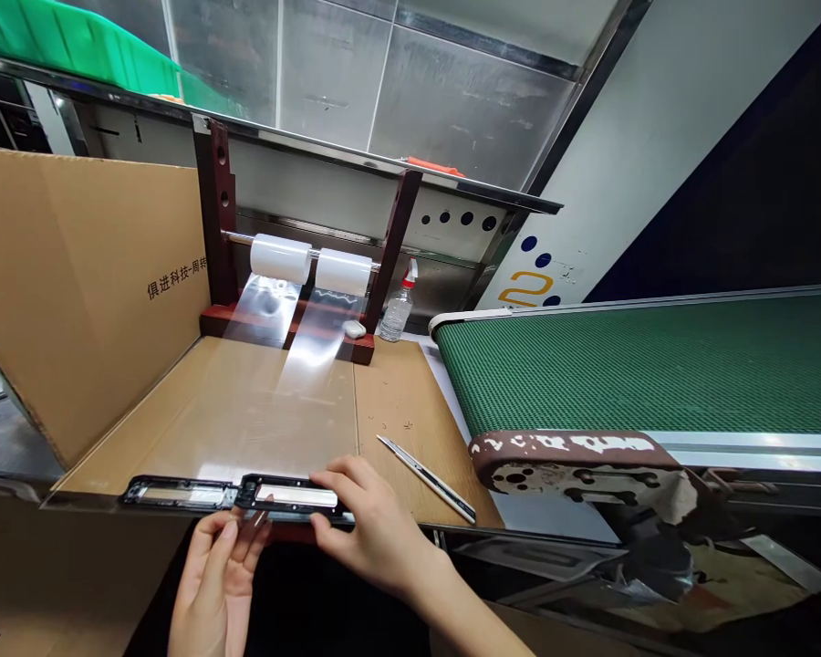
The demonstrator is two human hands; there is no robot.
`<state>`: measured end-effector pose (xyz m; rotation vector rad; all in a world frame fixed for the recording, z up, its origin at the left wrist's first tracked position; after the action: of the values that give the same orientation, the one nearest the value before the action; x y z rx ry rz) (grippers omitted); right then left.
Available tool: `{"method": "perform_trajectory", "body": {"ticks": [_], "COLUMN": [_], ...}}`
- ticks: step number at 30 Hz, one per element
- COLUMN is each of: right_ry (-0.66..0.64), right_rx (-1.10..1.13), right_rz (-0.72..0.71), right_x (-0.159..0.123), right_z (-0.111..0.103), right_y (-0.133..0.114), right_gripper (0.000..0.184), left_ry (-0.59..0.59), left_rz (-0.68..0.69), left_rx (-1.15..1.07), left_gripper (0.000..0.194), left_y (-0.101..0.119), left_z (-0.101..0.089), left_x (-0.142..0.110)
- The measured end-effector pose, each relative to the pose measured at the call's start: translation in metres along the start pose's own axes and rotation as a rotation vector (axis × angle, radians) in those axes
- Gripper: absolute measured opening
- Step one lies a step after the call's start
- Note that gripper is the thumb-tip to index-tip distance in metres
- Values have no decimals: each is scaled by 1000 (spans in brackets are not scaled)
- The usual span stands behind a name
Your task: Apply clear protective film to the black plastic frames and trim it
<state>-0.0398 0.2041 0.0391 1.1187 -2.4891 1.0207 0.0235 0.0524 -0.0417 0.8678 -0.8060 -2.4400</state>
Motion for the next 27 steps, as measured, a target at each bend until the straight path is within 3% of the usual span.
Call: {"method": "perform_trajectory", "body": {"ticks": [13, 27], "right_ry": [-60, -57], "right_rx": [33, 99], "right_rz": [56, 88], "right_x": [2, 0], "right_z": [5, 14], "right_y": [1, 8], "right_gripper": [36, 34], "left_ry": [33, -103], "left_rz": [-74, -185], "left_rx": [-56, -64], "left_gripper": [54, 43], "left_y": [-3, -29], "left_z": [-5, -3], "left_x": [3, -3]}}
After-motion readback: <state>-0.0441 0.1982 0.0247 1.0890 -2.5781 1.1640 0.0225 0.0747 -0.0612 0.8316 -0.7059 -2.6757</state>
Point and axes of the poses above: each hand's wrist, its own x-axis towards the middle knuckle, its own z-axis out of the palm, y = z × x, the point moved 4 cm from there along x, towards the middle knuckle, and after that the axes turned 5 degrees about y, right-handed, at the moved point
